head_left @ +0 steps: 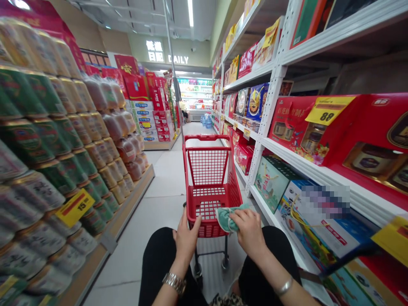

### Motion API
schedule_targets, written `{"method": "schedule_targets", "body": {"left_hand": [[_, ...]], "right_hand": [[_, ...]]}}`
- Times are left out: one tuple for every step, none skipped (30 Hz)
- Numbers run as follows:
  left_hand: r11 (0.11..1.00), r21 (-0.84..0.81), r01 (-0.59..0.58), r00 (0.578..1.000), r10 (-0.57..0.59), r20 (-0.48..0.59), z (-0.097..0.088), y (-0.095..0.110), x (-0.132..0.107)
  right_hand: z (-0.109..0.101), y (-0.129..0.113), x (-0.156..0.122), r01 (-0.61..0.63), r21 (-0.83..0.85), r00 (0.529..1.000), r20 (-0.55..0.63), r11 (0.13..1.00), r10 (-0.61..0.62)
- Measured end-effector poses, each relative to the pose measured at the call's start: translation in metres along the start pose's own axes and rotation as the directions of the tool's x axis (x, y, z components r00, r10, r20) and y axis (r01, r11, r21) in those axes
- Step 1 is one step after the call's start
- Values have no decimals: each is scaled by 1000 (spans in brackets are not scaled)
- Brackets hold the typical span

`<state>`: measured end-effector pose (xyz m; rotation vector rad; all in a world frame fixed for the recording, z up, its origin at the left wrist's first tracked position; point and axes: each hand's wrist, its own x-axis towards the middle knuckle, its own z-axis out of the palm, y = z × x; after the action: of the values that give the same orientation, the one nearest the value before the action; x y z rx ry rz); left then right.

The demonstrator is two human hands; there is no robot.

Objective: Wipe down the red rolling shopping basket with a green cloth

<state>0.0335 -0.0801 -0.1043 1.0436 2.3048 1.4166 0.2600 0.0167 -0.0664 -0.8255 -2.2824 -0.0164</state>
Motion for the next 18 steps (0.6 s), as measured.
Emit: {"method": "schedule_targets", "body": {"left_hand": [[1000, 0, 14, 1000, -14, -9, -1, 1, -3], [1000, -3, 28, 1000, -28, -14, -2, 2, -4], [999, -7, 39, 999, -39, -17, -3, 3, -4], [999, -10, 44, 999, -44, -18, -4, 4, -2], [999, -15, 44, 999, -44, -18, -4, 4, 0], [999, -20, 40, 999, -40, -22, -5, 5, 2], [999, -26, 35, 999, -36, -27, -5, 5, 4], [999, -33, 32, 999, -34, -34, -5, 6, 6], [999, -41, 32, 999, -34, -39, -4, 7, 8], [998, -49, 35, 998, -37, -43, -4, 9, 9], [998, -59, 37, 998, -40, -43, -5, 11, 10], [997, -69, 39, 998, -42, -37, -5, 15, 11], [996, -83, 39, 999, -41, -30, -6, 18, 12], [995, -97, 31, 999, -33, -17, -7, 22, 13], [994, -109, 27, 1000, -28, -10, -8, 24, 15], [992, -121, 27, 1000, -29, -8, -9, 26, 18], [990, -135, 36, 999, -38, -13, -10, 26, 22], [987, -154, 44, 999, -48, -19, -11, 25, 27]], "right_hand": [[0, 0, -3, 9, 5, 1000, 3, 1000, -9], [1, 1, -6, 13, 8, 1000, 7, 1000, -13], [2, 3, -9, 13, 9, 1000, 11, 1000, -13], [4, 4, -11, 9, 8, 1000, 11, 1000, -9], [5, 6, -12, 3, 8, 1000, 11, 1000, -3], [6, 9, -12, -2, 11, 1000, 12, 1000, 2], [6, 11, -11, -7, 15, 1000, 20, 1000, 6], [6, 14, -8, -9, 22, 999, 37, 1000, 9], [4, 17, -5, -10, 31, 998, 64, 999, 8], [2, 20, -1, -11, 39, 995, 96, 999, 7], [-1, 24, 4, -13, 44, 992, 128, 999, 8], [-5, 27, 8, -16, 48, 988, 156, 999, 9], [-8, 30, 13, -22, 51, 984, 178, 998, 13], [-11, 32, 18, -34, 54, 981, 191, 998, 23], [-14, 33, 22, -41, 61, 979, 203, 997, 27], [-16, 33, 26, -49, 72, 977, 211, 996, 33], [-18, 32, 28, -47, 85, 975, 221, 995, 27], [-19, 31, 30, -35, 99, 973, 231, 994, 12]]}}
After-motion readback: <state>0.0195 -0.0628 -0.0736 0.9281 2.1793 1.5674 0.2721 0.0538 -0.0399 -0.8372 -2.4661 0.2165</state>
